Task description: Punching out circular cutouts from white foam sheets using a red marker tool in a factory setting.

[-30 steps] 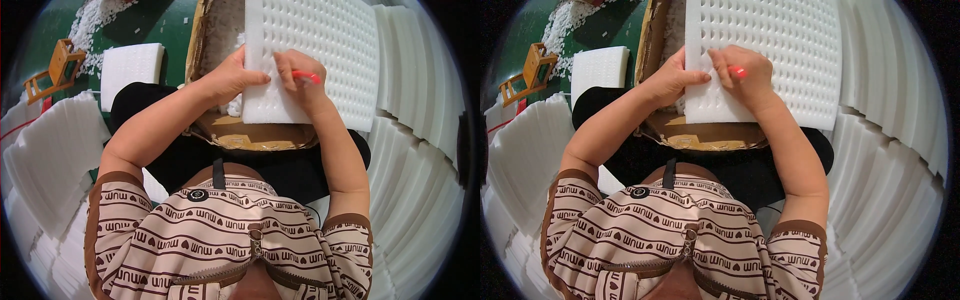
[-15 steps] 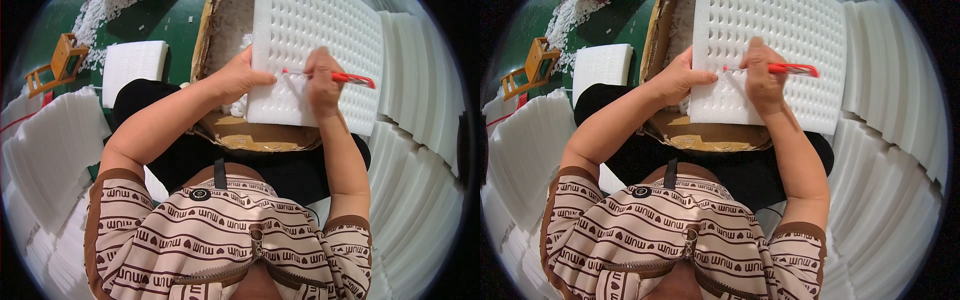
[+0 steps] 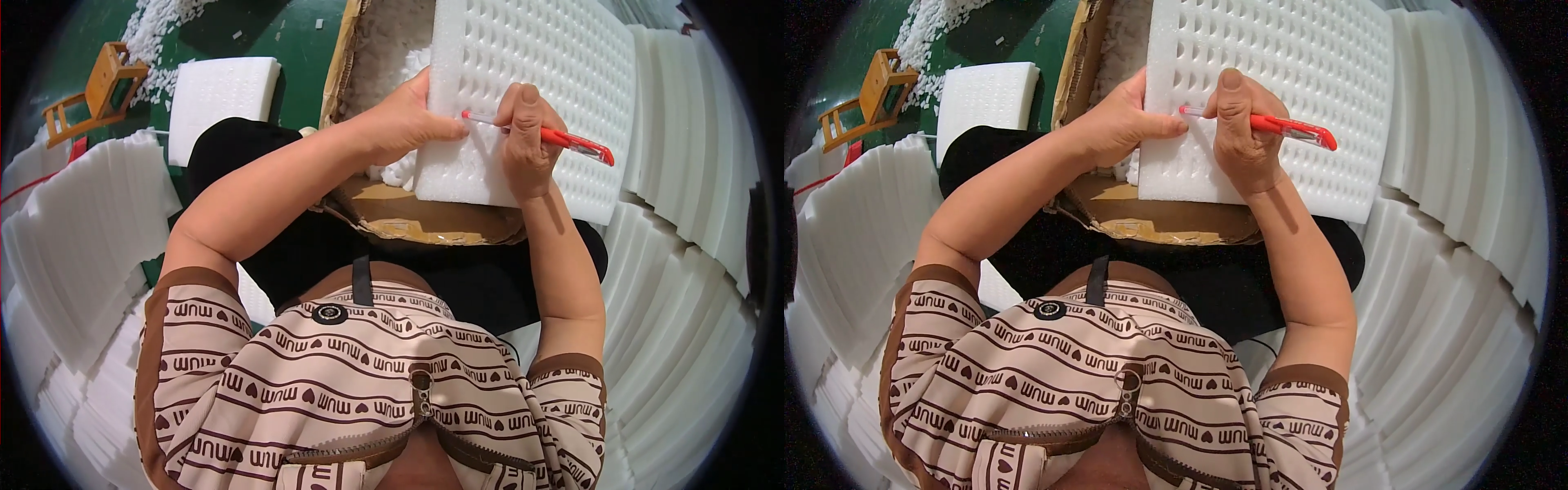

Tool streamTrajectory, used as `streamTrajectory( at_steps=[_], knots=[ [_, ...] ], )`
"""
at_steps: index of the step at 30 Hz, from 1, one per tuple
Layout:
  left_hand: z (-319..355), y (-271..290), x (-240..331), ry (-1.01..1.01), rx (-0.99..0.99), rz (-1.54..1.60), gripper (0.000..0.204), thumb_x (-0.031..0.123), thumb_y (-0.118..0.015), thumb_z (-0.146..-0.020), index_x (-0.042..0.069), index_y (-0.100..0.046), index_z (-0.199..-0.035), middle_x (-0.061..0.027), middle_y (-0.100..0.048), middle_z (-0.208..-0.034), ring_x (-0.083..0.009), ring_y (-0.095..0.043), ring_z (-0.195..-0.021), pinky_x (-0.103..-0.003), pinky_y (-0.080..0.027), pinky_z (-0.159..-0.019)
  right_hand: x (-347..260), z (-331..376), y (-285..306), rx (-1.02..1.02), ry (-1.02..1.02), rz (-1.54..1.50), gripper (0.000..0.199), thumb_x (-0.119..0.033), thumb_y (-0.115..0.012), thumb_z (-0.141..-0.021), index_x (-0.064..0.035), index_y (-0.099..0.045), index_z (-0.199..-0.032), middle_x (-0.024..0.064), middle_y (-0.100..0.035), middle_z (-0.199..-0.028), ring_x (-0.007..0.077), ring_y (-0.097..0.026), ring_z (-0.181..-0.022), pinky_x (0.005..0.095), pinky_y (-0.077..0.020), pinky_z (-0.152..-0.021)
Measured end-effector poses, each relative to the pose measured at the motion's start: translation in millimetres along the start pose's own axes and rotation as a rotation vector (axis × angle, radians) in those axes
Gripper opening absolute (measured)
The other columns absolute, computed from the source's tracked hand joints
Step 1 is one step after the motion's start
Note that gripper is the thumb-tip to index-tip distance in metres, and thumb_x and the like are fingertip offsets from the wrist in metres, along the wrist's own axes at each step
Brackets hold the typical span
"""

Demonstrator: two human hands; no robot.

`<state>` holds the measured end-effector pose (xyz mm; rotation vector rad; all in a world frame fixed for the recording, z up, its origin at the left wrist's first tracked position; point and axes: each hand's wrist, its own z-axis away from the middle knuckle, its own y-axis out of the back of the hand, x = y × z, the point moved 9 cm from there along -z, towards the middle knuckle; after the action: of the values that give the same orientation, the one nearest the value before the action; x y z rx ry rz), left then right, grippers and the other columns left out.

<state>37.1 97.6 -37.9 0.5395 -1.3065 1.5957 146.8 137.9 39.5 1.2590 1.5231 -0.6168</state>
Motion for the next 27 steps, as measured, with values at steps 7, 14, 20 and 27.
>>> streamTrajectory(
  at_steps=[7, 14, 20, 27],
  knots=[
    [-3, -5, 8, -0.031, -0.041, -0.053, 0.058, -0.007, -0.064, -0.074, 0.004, -0.042, -0.126, -0.0109, -0.060, -0.105, -0.0194, -0.059, -0.089, -0.030, -0.050, -0.080, -4, -3, 0, -0.017, 0.030, -0.071, 0.031, -0.011, -0.049, -0.091, -0.0026, -0.052, -0.061, 0.0043, -0.052, -0.060, 0.0132, -0.039, -0.051, 0.0263, -0.0328, -0.049],
    [-4, 0, 7, -0.055, -0.033, -0.116, 0.057, -0.006, -0.065, -0.074, 0.004, -0.042, -0.126, -0.0126, -0.060, -0.105, -0.0218, -0.061, -0.088, -0.033, -0.051, -0.081, -1, -11, -27, -0.155, 0.091, -0.037, 0.014, -0.006, -0.054, -0.080, -0.0046, -0.055, -0.066, 0.0038, -0.051, -0.065, 0.0129, -0.042, -0.056, 0.0253, -0.0347, -0.053],
    [-11, 27, -2, 0.096, 0.060, 0.069, 0.061, -0.003, -0.067, -0.073, 0.004, -0.041, -0.127, -0.0155, -0.060, -0.108, -0.0258, -0.062, -0.091, -0.034, -0.052, -0.082, 28, -1, 45, 0.190, -0.170, -0.050, 0.036, -0.021, -0.050, -0.093, -0.0044, -0.054, -0.061, 0.0018, -0.050, -0.063, 0.0117, -0.041, -0.057, 0.0240, -0.0356, -0.056],
    [-4, 4, -13, 0.042, -0.007, -0.052, 0.066, 0.000, -0.071, -0.072, 0.004, -0.038, -0.130, -0.0184, -0.058, -0.113, -0.0292, -0.062, -0.098, -0.036, -0.053, -0.082, 42, 7, 57, 0.286, -0.275, -0.084, 0.050, -0.031, -0.042, -0.099, -0.0039, -0.051, -0.058, -0.0003, -0.048, -0.060, 0.0108, -0.039, -0.056, 0.0231, -0.0353, -0.057]
  ],
)
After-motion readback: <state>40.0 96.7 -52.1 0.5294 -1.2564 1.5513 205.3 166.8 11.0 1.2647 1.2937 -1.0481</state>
